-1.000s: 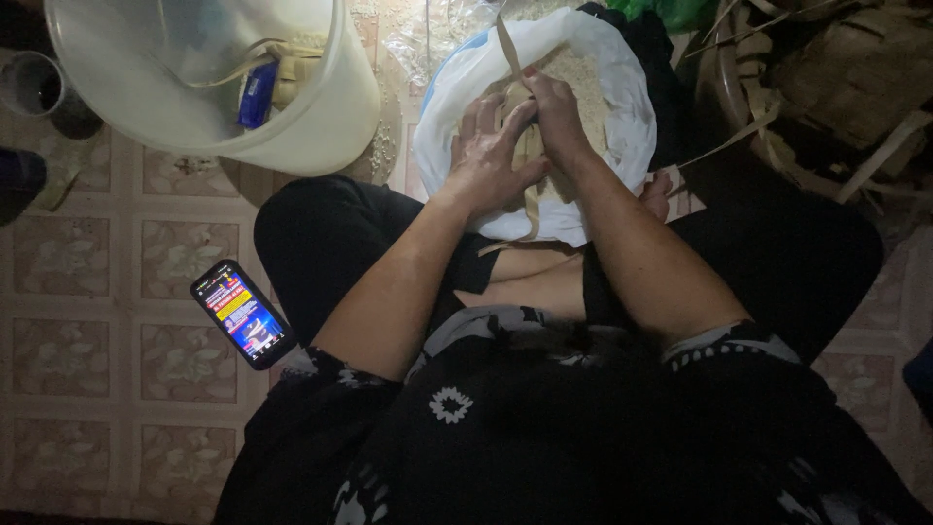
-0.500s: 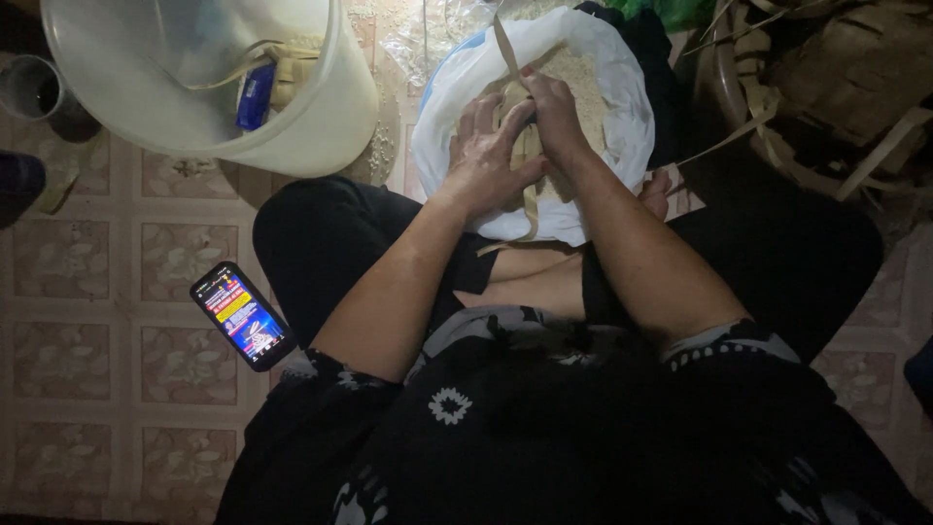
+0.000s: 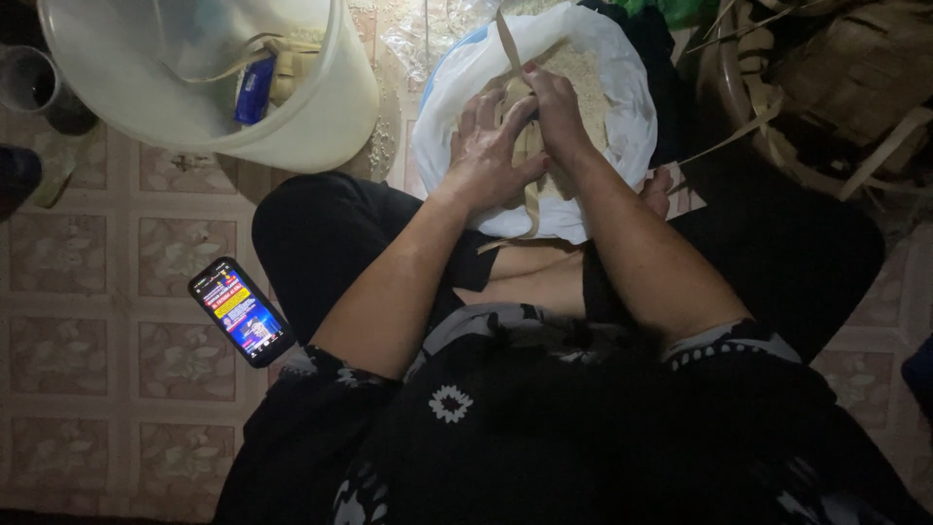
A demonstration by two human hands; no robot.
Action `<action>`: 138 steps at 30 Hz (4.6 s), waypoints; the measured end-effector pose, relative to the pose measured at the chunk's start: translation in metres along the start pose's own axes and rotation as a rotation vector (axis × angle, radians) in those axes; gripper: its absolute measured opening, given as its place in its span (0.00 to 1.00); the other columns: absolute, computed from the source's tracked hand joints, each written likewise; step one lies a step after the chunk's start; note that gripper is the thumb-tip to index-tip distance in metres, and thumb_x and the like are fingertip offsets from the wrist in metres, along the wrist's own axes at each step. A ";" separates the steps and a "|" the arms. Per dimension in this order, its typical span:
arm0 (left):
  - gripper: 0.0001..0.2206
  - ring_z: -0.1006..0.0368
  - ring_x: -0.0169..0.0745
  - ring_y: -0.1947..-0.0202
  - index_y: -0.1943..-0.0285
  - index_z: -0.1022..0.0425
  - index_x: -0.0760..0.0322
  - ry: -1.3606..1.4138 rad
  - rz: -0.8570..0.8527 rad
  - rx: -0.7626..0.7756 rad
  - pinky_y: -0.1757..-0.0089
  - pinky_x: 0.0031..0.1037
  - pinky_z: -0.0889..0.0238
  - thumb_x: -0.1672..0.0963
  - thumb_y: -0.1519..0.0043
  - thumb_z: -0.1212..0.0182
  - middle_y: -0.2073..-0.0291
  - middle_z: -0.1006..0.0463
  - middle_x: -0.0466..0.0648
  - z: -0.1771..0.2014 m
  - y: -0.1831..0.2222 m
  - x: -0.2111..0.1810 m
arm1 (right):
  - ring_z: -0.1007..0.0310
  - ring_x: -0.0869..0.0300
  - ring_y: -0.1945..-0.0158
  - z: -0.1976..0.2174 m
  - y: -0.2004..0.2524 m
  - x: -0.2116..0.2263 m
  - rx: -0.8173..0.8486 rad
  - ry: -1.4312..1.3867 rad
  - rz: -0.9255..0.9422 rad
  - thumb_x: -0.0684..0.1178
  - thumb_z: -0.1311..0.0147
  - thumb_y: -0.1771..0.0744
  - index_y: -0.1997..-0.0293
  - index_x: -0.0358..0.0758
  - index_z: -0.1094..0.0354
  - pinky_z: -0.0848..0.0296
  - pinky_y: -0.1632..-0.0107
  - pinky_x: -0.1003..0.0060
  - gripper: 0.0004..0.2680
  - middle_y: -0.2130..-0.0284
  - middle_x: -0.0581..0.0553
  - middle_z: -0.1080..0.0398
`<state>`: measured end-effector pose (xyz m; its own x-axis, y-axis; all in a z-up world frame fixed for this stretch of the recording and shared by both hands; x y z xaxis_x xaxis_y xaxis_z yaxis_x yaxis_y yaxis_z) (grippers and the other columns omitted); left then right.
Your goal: The person weaves a small pouch or container using dried palm leaf strips.
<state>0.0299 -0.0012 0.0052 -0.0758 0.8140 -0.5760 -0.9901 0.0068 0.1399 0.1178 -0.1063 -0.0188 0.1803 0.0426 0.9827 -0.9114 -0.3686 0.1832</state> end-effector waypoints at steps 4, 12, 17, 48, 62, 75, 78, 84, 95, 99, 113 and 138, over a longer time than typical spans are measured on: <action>0.35 0.65 0.68 0.26 0.26 0.44 0.42 0.033 -0.015 -0.013 0.37 0.56 0.57 0.47 0.43 0.33 0.27 0.51 0.59 0.005 0.004 -0.004 | 0.32 0.65 0.63 0.004 -0.006 -0.011 0.000 0.032 0.028 0.53 0.58 0.32 0.59 0.33 0.28 0.31 0.54 0.70 0.14 0.65 0.47 0.28; 0.36 0.62 0.68 0.27 0.26 0.44 0.42 0.003 -0.016 -0.022 0.38 0.55 0.54 0.46 0.43 0.32 0.28 0.50 0.58 0.000 0.001 0.000 | 0.32 0.67 0.66 0.003 -0.005 -0.009 0.018 0.019 0.056 0.53 0.59 0.31 0.64 0.36 0.28 0.31 0.57 0.70 0.13 0.69 0.49 0.28; 0.35 0.64 0.69 0.26 0.25 0.45 0.44 -0.002 -0.016 -0.007 0.38 0.56 0.56 0.46 0.42 0.33 0.27 0.52 0.59 0.002 0.003 -0.002 | 0.33 0.67 0.67 0.003 -0.005 -0.008 0.028 -0.007 0.078 0.52 0.58 0.31 0.64 0.36 0.27 0.32 0.59 0.71 0.13 0.70 0.49 0.28; 0.36 0.62 0.68 0.27 0.26 0.44 0.41 -0.017 -0.040 -0.053 0.38 0.57 0.54 0.46 0.43 0.31 0.27 0.51 0.59 -0.008 -0.001 0.006 | 0.33 0.67 0.66 0.002 -0.003 -0.008 0.032 -0.018 0.068 0.53 0.58 0.31 0.63 0.37 0.28 0.30 0.58 0.71 0.13 0.69 0.50 0.29; 0.36 0.65 0.69 0.26 0.25 0.44 0.42 -0.009 -0.035 -0.052 0.36 0.55 0.56 0.46 0.43 0.31 0.27 0.52 0.59 -0.008 0.000 0.005 | 0.36 0.69 0.70 0.008 -0.013 -0.027 0.017 -0.062 0.069 0.54 0.56 0.31 0.65 0.38 0.29 0.34 0.62 0.72 0.12 0.72 0.52 0.31; 0.36 0.60 0.69 0.27 0.25 0.44 0.40 -0.047 -0.056 -0.092 0.38 0.55 0.51 0.45 0.42 0.29 0.27 0.50 0.59 -0.015 -0.002 0.011 | 0.33 0.68 0.66 0.009 -0.016 -0.033 -0.001 -0.090 0.039 0.53 0.55 0.32 0.59 0.38 0.28 0.31 0.58 0.72 0.11 0.68 0.51 0.29; 0.37 0.61 0.69 0.27 0.25 0.44 0.41 -0.066 -0.060 -0.092 0.37 0.54 0.52 0.45 0.42 0.29 0.27 0.51 0.59 -0.017 -0.004 0.013 | 0.33 0.68 0.66 0.006 -0.007 -0.018 -0.002 -0.073 0.024 0.54 0.55 0.32 0.61 0.39 0.29 0.31 0.59 0.71 0.11 0.69 0.51 0.29; 0.36 0.59 0.68 0.27 0.25 0.44 0.39 -0.080 -0.059 -0.108 0.38 0.54 0.49 0.45 0.42 0.29 0.28 0.50 0.59 -0.020 -0.005 0.016 | 0.33 0.66 0.65 0.011 -0.015 -0.033 0.005 -0.016 0.098 0.55 0.56 0.32 0.62 0.36 0.30 0.30 0.57 0.69 0.13 0.67 0.49 0.29; 0.36 0.62 0.67 0.27 0.24 0.46 0.40 -0.109 -0.081 -0.122 0.38 0.57 0.48 0.43 0.39 0.28 0.27 0.51 0.58 -0.025 -0.006 0.020 | 0.28 0.62 0.59 0.010 -0.001 -0.024 0.006 0.003 0.145 0.56 0.54 0.32 0.52 0.34 0.30 0.27 0.53 0.66 0.15 0.61 0.46 0.27; 0.37 0.62 0.68 0.27 0.25 0.45 0.39 -0.078 -0.077 -0.114 0.38 0.55 0.49 0.44 0.41 0.27 0.27 0.52 0.57 -0.022 -0.005 0.018 | 0.29 0.63 0.60 0.011 0.004 -0.022 0.001 -0.007 0.134 0.56 0.54 0.32 0.53 0.34 0.29 0.27 0.53 0.66 0.14 0.61 0.46 0.27; 0.35 0.48 0.65 0.32 0.24 0.48 0.38 -0.085 -0.092 -0.118 0.43 0.53 0.44 0.45 0.38 0.31 0.30 0.40 0.53 -0.016 0.002 0.012 | 0.30 0.64 0.62 0.040 0.037 -0.041 -0.011 -0.044 0.092 0.55 0.53 0.32 0.56 0.34 0.28 0.28 0.55 0.68 0.13 0.63 0.48 0.27; 0.33 0.49 0.68 0.33 0.27 0.44 0.42 -0.070 -0.122 -0.172 0.42 0.55 0.45 0.45 0.39 0.31 0.33 0.39 0.54 -0.022 -0.001 0.018 | 0.33 0.66 0.65 0.005 0.009 -0.047 -0.015 -0.091 0.088 0.53 0.52 0.32 0.61 0.34 0.26 0.31 0.57 0.70 0.12 0.67 0.50 0.29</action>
<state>0.0269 0.0005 -0.0231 0.0479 0.8517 -0.5219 -0.9974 0.0131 -0.0702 0.1033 -0.1163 -0.0633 0.1314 -0.0738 0.9886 -0.9304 -0.3535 0.0973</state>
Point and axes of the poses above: each hand's wrist, its own y-axis away from the middle knuckle, its own z-axis out of the back of the hand, x = y × z, the point moved 3 cm from there along -y, towards the middle knuckle
